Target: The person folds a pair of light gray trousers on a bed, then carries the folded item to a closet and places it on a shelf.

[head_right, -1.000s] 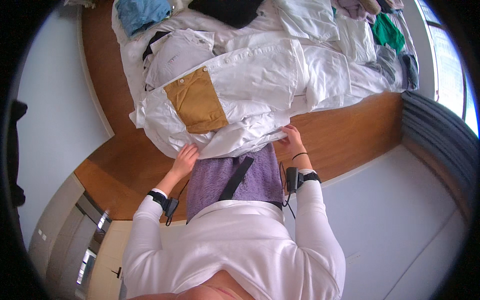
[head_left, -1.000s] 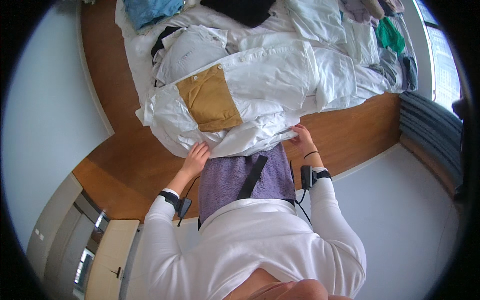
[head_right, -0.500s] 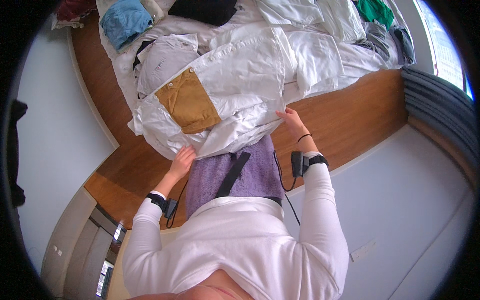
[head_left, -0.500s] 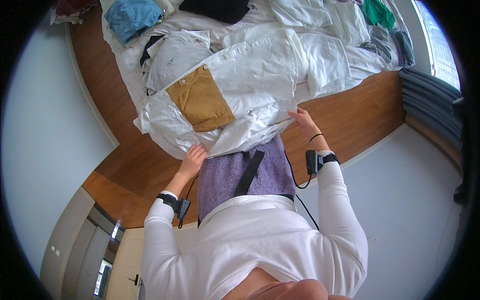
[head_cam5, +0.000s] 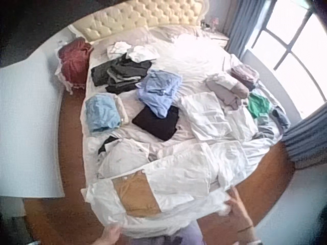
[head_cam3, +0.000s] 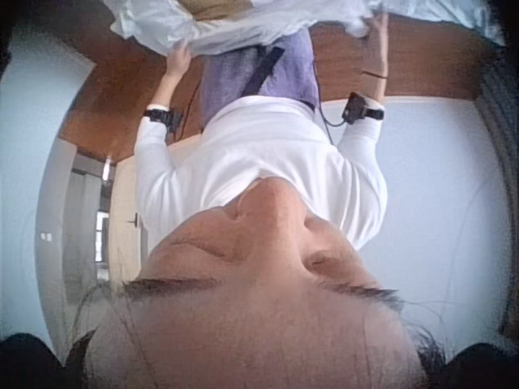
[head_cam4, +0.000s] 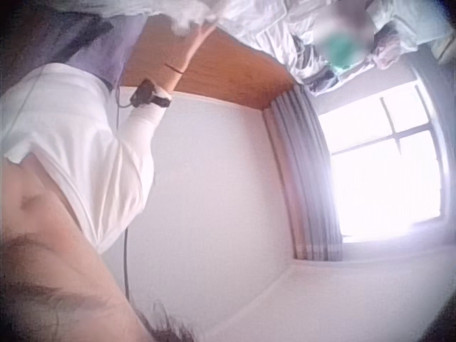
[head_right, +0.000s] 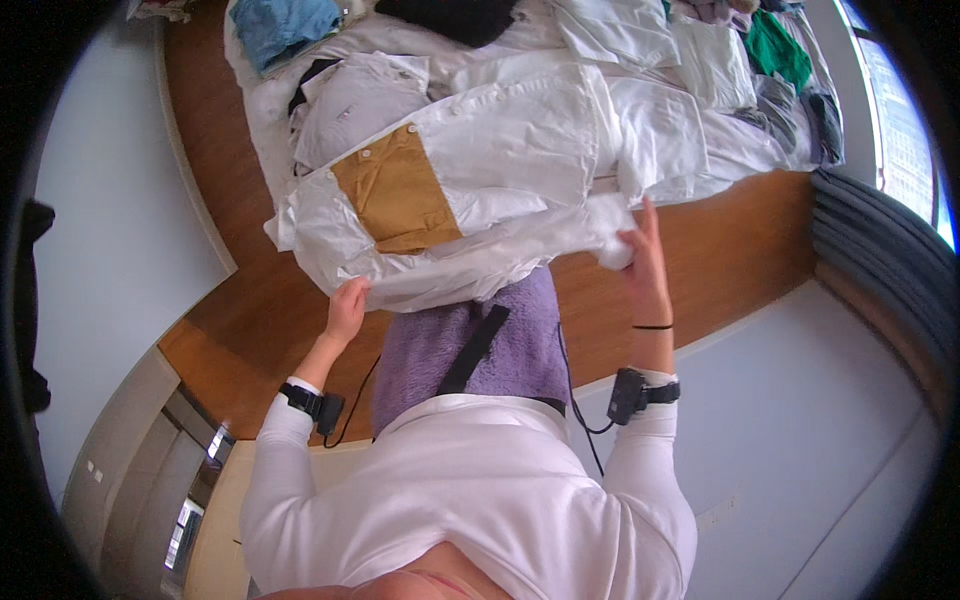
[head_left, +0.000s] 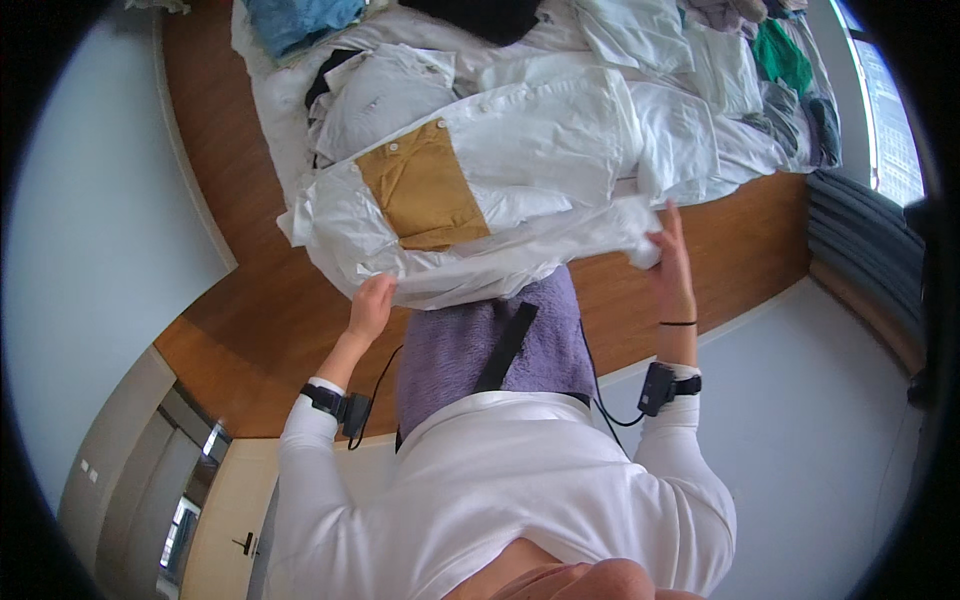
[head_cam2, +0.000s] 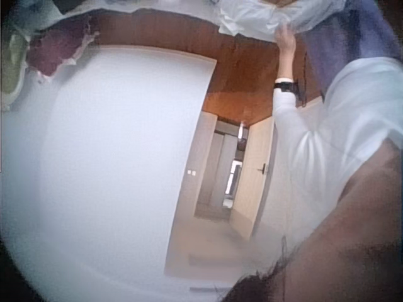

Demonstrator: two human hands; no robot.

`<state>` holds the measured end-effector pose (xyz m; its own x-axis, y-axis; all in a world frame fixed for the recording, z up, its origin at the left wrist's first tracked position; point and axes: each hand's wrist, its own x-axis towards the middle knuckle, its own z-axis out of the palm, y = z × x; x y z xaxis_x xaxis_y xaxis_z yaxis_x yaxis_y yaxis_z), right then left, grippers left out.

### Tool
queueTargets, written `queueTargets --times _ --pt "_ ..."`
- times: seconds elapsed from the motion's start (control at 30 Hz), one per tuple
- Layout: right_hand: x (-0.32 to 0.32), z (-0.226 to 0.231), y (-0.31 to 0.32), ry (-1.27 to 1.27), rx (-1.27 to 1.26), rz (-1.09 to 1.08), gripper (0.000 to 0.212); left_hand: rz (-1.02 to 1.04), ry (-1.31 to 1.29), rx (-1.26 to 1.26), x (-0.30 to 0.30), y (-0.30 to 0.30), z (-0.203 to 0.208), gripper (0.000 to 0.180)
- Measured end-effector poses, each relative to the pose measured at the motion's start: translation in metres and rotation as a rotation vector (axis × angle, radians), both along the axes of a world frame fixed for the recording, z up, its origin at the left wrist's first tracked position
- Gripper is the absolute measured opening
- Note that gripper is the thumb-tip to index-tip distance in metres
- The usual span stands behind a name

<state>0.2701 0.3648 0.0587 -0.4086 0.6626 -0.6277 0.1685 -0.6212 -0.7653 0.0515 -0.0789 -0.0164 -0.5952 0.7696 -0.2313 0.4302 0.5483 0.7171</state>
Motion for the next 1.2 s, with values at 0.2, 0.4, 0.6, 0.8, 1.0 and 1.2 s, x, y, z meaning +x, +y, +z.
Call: queueTargets --times 0.2,0.4,0.6,0.8,1.0,1.2 --pt "-0.099 0.013 0.053 0.225 -0.185 0.240 0.041 0.377 -0.404 -0.022 -0.074 0.030 -0.026 0.021" --pt "-0.169 -0.075 0.091 -0.037 0.296 0.361 0.029 0.340 -0.774 -0.180 -0.116 0.032 -0.038 0.020" --pt "-0.189 -0.120 0.106 -0.111 0.200 0.229 0.027 0.168 -0.848 -0.170 -0.110 -0.013 -0.045 0.020" --pt "-0.196 -0.141 0.100 -0.124 0.196 0.206 0.025 0.345 -0.597 -0.189 -0.123 -0.018 -0.078 0.022" --pt "-0.194 -0.133 0.086 -0.231 0.399 0.302 0.039 0.178 0.087 -0.457 -0.113 0.002 -0.062 0.020" --pt "-0.172 -0.110 0.002 -0.516 1.569 1.142 0.056 -0.117 0.530 -0.075 -0.036 0.051 -0.049 0.050"
